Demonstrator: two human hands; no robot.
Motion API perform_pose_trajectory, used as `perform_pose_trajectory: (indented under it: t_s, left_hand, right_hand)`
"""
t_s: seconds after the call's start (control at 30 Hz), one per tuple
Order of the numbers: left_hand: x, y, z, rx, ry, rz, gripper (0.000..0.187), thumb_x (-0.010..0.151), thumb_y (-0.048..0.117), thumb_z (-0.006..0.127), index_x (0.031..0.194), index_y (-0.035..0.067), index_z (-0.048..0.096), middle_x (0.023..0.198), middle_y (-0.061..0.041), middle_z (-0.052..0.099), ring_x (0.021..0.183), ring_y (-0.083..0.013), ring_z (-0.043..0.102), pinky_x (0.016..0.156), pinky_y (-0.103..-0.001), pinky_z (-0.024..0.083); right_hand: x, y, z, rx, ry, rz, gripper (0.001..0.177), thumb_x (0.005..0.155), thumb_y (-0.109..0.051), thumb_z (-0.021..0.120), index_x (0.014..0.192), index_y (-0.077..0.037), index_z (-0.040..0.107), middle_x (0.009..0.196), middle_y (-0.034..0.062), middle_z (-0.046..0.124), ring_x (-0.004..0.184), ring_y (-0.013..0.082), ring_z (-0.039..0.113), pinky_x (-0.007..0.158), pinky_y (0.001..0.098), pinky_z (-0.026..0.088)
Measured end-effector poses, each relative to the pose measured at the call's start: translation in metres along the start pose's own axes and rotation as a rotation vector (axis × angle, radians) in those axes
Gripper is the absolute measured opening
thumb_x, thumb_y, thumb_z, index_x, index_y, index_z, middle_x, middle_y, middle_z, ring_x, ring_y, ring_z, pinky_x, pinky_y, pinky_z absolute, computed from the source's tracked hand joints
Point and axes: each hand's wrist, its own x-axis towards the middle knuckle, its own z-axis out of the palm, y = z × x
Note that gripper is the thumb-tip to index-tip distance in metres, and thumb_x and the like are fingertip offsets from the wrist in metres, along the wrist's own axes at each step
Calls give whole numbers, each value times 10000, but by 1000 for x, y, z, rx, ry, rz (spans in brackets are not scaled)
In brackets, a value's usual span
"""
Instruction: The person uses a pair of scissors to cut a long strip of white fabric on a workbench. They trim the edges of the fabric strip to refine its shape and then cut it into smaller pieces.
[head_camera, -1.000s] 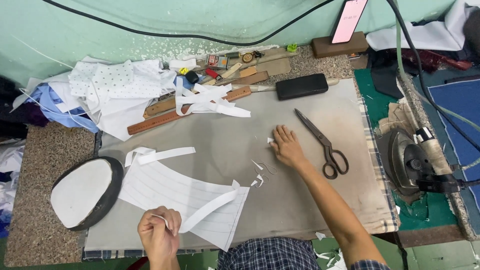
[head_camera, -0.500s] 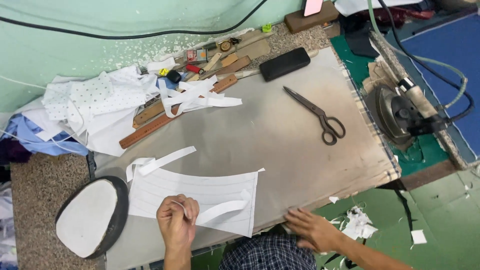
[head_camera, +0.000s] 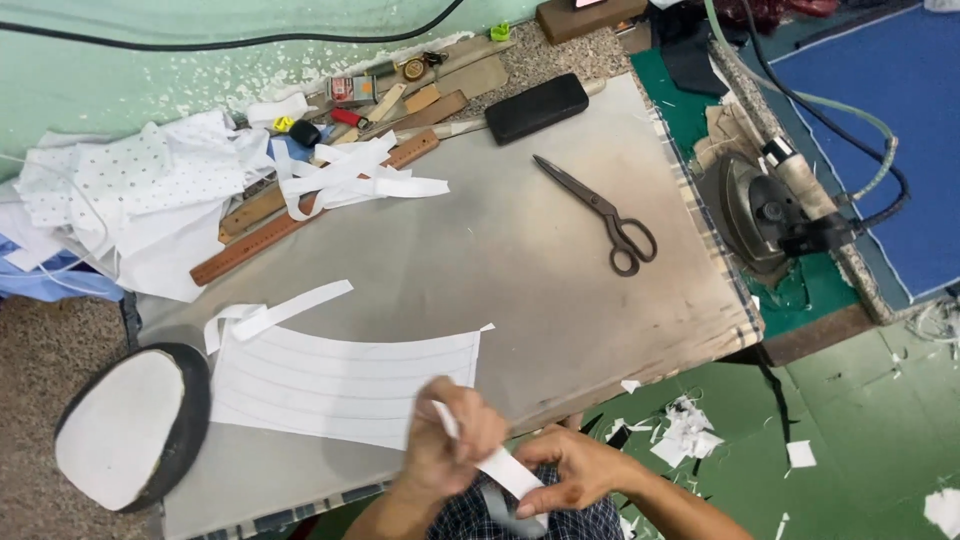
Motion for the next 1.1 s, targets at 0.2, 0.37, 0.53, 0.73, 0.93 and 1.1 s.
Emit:
perform_pose_trajectory:
  t_s: [0.2,0.37,0.53,0.73,0.93,1.1]
  left_hand:
    - [6,64,-59,461,310,261,305,1087,453,508,1061,293,767,557,62,382,417,-78,254,418,-255,196]
    - [15,73,-105,620,540,343,270,1048,460,555,971,268,729,556,43,369,407,-90,261,428,-255,211]
    - [37,45,-120,875,630,278,365,964,357,674,747,103,528,581,-64,443,457,-155,396,413,-274,257]
    - [78,12,-76,271,107,-108,79,955,58,720,892,14,701,546,-103,524,363,-161,370,375,-277,317]
    - [110,120,-153,267,201,136,176,1096,353,516,1082,285,677,575,77,295,432,-70,192,476,-245,190]
    - [121,164,-201,674,470,46,297,1077,122,497,868,231,679,537,4,368,409,-115,265,444,-273,211]
  right_hand:
    - [-55,6,-79,120,-133,251,102,950,-188,777,950,-107,715,958,35,705,842,153,669,765,299,580]
    - [-54,65,-108,260,-13,332,11,1009,-80,628,1018,-73,627,968,82,733,904,190,725,830,322,625]
    - [6,68,-116,-243,311,360,474,897,-345,760,1271,-104,596,1237,92,732,1157,239,707,1010,377,583]
    - [85,25,-93,89,92,-48,768,729,-360,901,1326,-66,520,1351,112,569,1254,252,577,1102,389,464]
    - [52,57,-93,305,-103,297,242,991,-93,735,1196,6,655,861,93,753,728,164,723,668,304,631]
    - [11,110,-117,385,405,603,168,991,-121,641,1100,4,663,819,119,798,701,202,787,695,314,679]
